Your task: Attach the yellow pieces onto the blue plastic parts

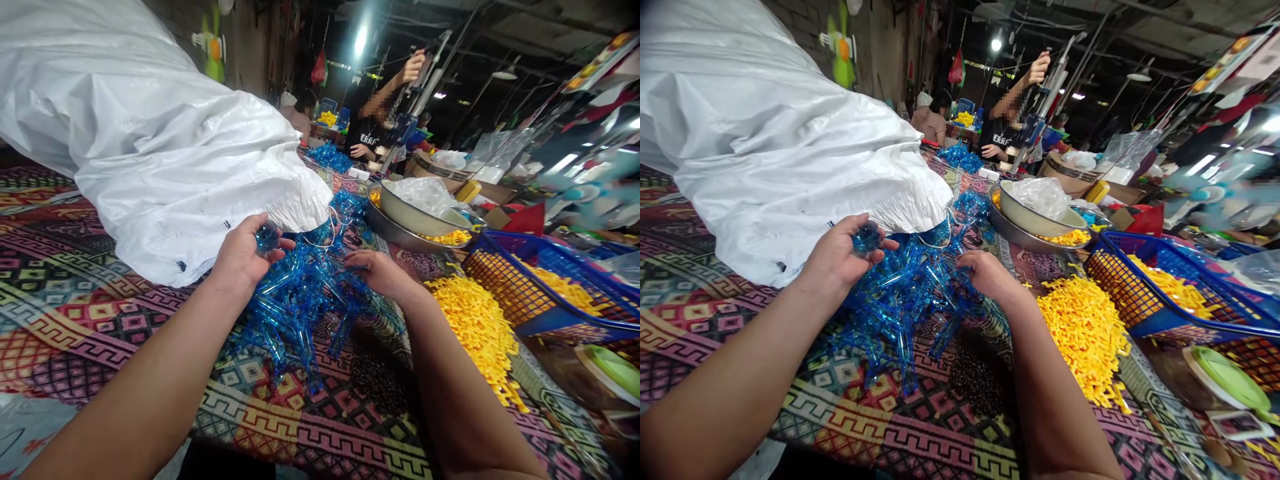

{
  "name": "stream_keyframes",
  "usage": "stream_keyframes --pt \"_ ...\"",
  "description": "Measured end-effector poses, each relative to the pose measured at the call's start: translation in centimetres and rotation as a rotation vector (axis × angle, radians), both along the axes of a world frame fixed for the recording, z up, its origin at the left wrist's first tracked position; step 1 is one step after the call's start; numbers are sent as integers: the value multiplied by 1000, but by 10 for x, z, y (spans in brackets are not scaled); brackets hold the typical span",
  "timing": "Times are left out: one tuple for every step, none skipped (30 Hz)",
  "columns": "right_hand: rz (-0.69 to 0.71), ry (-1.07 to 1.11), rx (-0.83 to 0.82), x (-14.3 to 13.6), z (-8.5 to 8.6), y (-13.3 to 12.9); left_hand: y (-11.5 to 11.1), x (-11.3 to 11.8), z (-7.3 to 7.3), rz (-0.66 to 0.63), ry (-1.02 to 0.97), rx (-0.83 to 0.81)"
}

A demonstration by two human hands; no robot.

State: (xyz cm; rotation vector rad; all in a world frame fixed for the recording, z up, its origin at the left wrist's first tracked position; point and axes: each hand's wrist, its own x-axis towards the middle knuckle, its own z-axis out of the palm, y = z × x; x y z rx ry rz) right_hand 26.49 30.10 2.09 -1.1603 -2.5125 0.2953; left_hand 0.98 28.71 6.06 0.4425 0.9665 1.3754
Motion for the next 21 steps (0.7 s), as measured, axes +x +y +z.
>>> stream_keyframes --pt "-12 28 59 -9 2 -3 0 0 0 2 1 0" --pt "-8 54 104 -20 3 -8 0 0 0 3 1 1" --pt "29 66 121 -32 5 -13 0 1 0 2 1 3" --pt "82 60 123 -44 6 -18 0 1 0 2 3 6" --pt "127 29 114 -55 7 -24 0 1 0 0 7 11" --pt "154 -14 96 -63 7 -28 0 1 0 -2 10 18" --pt "166 -52 78 -69 7 -31 1 0 -1 -6 12 28" --pt "163 -78 61 -72 6 -33 1 0 -1 -9 14 35" --pt "152 -89 46 -72 6 -32 1 -1 -2 -11 14 39" --pt "142 -85 35 -68 5 -31 2 -2 -2 -13 12 37" --pt "136 -70 25 -63 5 -28 3 -2 -2 -14 9 32" --pt "135 -49 15 -57 5 -24 3 -3 -2 -12 7 24" --pt "141 -28 5 -50 5 -20 4 -4 -3 -10 6 19" --pt "145 -11 -3 -44 6 -17 5 -5 -3 -8 8 20" --pt "145 0 -7 -38 7 -14 6 -6 -3 -9 12 24" --pt "137 6 -9 -33 8 -12 6 -6 -4 -10 16 31" --pt "127 7 -10 -29 8 -10 7 -7 -4 -12 20 36" --pt "120 5 -12 -26 8 -9 8 -7 -5 -15 22 38" --pt "117 3 -17 -24 9 -9 8 -7 -5 -15 22 37" --pt "120 5 -24 -23 9 -9 8 -7 -5 -12 21 35" --pt "128 10 -34 -22 9 -9 8 -7 -4 -9 20 36"
